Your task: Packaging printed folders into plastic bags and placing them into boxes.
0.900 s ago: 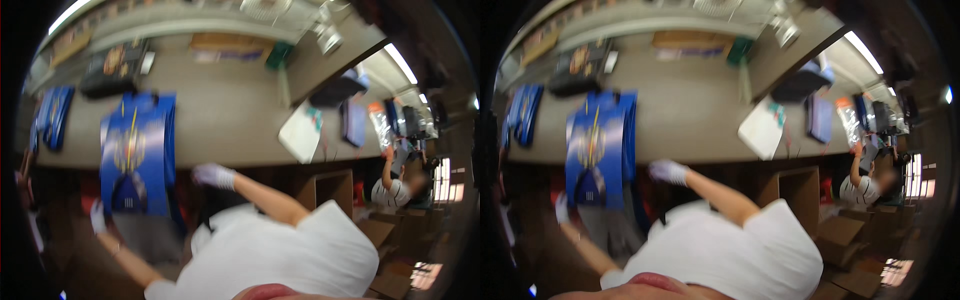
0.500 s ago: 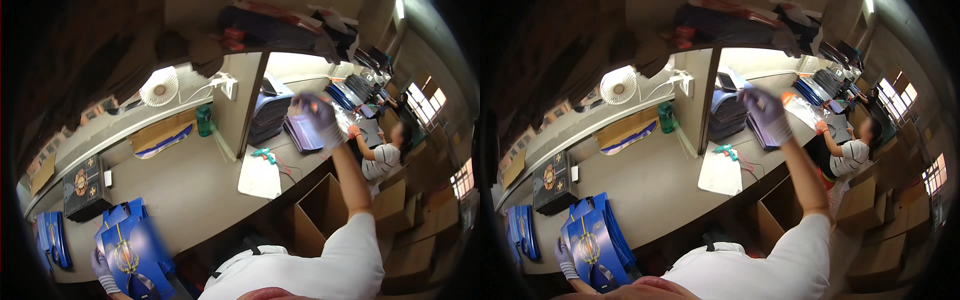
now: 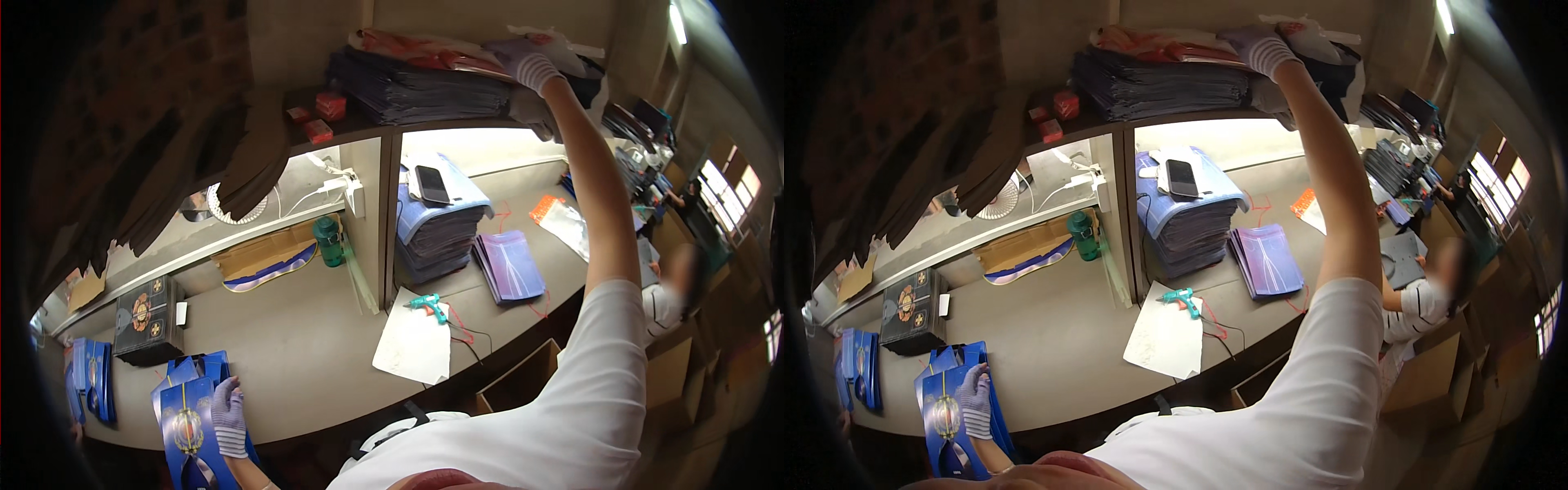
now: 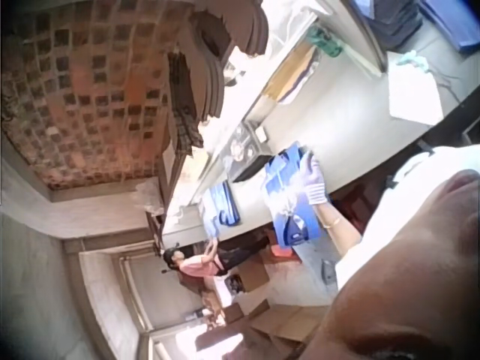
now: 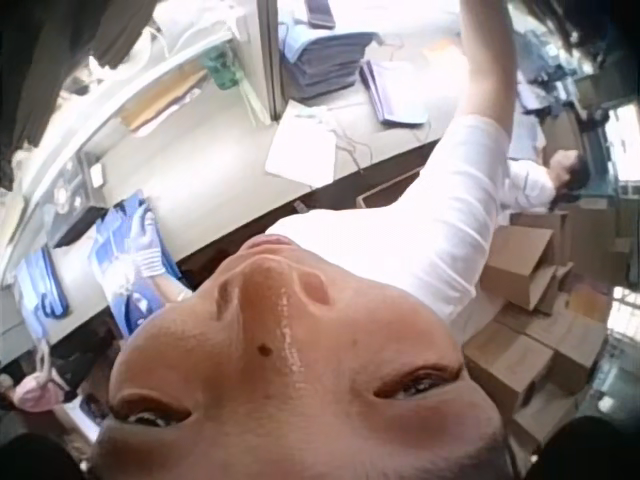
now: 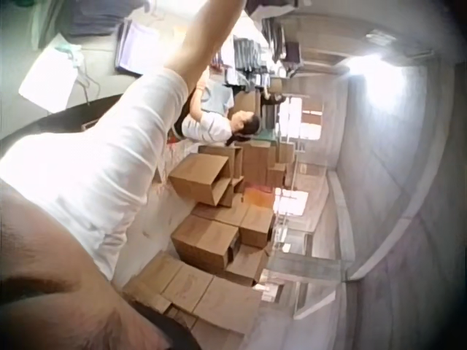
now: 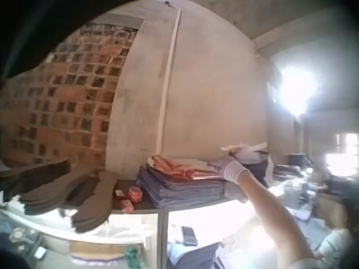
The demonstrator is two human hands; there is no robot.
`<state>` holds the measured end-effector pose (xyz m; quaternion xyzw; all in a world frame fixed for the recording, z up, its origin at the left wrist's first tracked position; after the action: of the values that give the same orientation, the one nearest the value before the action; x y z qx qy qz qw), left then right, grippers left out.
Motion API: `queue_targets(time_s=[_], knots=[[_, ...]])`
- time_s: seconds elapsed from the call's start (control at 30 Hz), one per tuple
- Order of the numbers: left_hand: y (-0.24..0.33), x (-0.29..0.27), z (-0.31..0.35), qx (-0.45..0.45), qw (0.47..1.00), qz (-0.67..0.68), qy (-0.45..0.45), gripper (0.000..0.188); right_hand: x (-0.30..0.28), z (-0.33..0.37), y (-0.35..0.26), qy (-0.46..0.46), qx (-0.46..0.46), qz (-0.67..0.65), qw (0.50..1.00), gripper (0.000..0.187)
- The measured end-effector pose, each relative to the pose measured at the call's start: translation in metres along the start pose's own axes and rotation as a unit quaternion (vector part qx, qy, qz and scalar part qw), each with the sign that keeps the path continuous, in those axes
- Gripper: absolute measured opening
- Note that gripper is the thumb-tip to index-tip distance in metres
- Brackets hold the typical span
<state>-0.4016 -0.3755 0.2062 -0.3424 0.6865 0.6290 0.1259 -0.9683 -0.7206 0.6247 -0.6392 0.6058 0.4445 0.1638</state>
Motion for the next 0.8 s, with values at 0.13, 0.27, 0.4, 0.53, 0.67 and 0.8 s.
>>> queue_targets(time_s=[0.13,0.27,0.4,0.53,0.67,0.8], knots=[[0.023,0.045,0.003,-0.026,0.998,0.039,-0.033,0.024,-0.054,0.072,-0.01,0.2,-0.138,-0.195,0.95,0.021],[0.121,0.105,-0.022,0.054,0.953,0.267,-0.136,0.047,-0.1,0.154,-0.029,0.226,-0.144,-0.205,0.941,0.023],[0.277,0.152,-0.052,0.259,0.793,0.488,-0.257,0.09,-0.102,0.21,-0.084,0.209,-0.149,-0.239,0.937,0.028],[0.321,0.18,-0.084,0.254,0.687,0.626,-0.268,0.09,-0.066,0.269,-0.145,0.19,-0.13,-0.236,0.944,0.029],[0.242,0.204,-0.065,0.036,0.683,0.692,-0.232,0.05,0.013,0.339,-0.198,0.186,-0.134,-0.417,0.88,0.023],[0.093,0.218,-0.026,-0.086,0.756,0.623,-0.181,0.021,0.1,0.366,-0.292,-0.006,-0.121,-0.531,0.839,0.019]])
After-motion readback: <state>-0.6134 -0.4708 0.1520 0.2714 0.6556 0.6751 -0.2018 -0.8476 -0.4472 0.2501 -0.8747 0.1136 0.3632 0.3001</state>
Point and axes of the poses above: each hand's wrist, its own z-axis away from the middle knuckle, its own x-axis out of the palm, y = z × x, the point moved 7 cm from there along -z, towards the middle knuckle, and after that the axes turned 13 degrees about -z, right-handed, at the moved point
